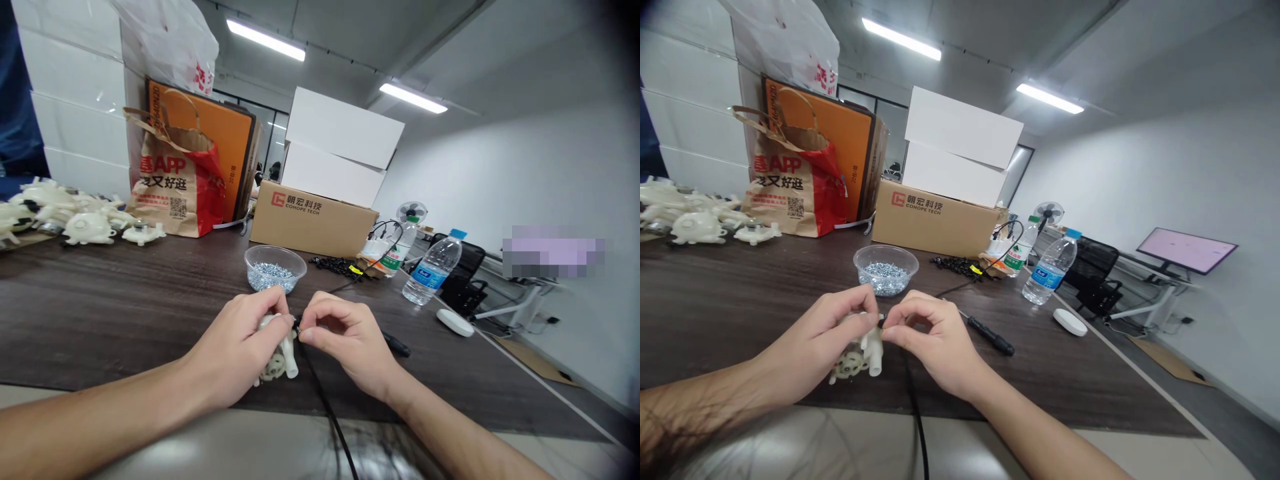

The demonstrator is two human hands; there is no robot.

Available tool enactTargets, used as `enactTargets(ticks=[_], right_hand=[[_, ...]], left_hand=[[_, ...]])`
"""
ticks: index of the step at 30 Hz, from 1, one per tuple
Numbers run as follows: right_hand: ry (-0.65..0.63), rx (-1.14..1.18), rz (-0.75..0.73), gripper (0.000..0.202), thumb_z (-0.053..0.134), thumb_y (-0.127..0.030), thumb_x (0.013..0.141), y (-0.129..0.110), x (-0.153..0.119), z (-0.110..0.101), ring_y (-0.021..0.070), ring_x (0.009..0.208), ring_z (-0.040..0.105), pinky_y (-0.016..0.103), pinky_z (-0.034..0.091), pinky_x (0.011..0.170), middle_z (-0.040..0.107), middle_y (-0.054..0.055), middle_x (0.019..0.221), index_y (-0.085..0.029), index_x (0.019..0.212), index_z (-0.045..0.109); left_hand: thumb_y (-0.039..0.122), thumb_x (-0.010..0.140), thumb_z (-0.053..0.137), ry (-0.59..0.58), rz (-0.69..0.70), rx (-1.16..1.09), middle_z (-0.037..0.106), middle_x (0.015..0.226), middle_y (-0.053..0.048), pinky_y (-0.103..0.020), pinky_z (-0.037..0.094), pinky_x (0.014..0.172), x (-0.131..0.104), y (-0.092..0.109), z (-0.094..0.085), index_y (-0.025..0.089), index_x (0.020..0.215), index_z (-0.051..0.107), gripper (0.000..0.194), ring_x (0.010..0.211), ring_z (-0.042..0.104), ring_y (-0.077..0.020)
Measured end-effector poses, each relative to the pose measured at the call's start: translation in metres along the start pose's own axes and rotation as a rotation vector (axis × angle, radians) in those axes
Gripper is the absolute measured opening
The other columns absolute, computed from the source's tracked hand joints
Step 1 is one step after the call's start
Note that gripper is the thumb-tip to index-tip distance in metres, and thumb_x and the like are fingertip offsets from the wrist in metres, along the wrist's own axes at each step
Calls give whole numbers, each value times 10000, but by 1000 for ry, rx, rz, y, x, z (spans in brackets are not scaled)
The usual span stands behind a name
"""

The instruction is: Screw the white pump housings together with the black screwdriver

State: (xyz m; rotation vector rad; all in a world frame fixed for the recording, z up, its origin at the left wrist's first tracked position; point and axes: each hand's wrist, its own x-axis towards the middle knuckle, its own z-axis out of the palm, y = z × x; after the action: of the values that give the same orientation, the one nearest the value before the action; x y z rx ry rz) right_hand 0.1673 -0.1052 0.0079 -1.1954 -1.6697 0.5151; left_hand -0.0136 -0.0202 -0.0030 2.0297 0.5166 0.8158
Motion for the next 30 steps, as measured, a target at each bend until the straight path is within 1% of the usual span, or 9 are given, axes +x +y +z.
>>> enactTargets(ticks=[7,10,13,16,19,23,27,30], right_hand=[[0,-1,15,75,748,-178,839,0,1,1,135,711,540,272,401,674,603,-25,758,-206,771,731],[14,-18,14,76,747,-184,841,0,0,2,138,710,540,273,412,675,601,-19,755,-199,773,716],[31,19,13,100,765,-208,837,0,-2,4,137,723,550,265,438,683,620,-14,778,-197,781,683],[60,74,37,150,804,-222,801,0,-3,4,138,732,575,260,475,697,633,-20,787,-208,882,679],[38,53,48,254,816,-195,780,-2,-3,5,141,734,611,264,500,714,665,-20,789,-219,1012,717],[-7,-54,-1,248,799,-183,801,-5,-4,3,153,751,646,277,525,728,723,7,848,-214,1043,758],[-43,-157,-106,209,782,-249,847,-6,-5,0,158,735,650,294,530,744,723,11,815,-201,1050,766],[-43,-188,-151,218,771,-294,869,-7,-6,-2,163,739,650,305,524,760,717,14,809,-202,1067,762]], left_hand=[[369,954,458,-21,-27,-31,495,590,55,-280,311,576,-1,-1,1,212,728,462,276,591,454,-140],[354,952,447,-15,-3,8,512,608,51,-284,317,594,-2,0,1,213,739,465,256,608,466,-145],[331,932,459,-7,38,64,526,613,50,-285,313,598,-3,1,0,213,750,475,217,609,474,-147],[282,897,480,-5,101,99,504,583,65,-280,295,569,-4,1,-2,217,779,478,135,559,450,-138],[255,868,503,-1,185,158,532,610,67,-278,299,569,-6,1,-2,220,826,479,59,552,461,-135],[253,843,510,13,250,246,568,667,48,-285,315,581,-9,2,-2,220,841,473,50,570,483,-144],[251,836,503,19,292,268,577,691,40,-289,321,575,-11,3,-2,221,842,484,36,572,489,-145],[249,838,507,19,287,261,587,699,40,-290,331,579,-11,3,-2,222,839,488,33,577,497,-145]])
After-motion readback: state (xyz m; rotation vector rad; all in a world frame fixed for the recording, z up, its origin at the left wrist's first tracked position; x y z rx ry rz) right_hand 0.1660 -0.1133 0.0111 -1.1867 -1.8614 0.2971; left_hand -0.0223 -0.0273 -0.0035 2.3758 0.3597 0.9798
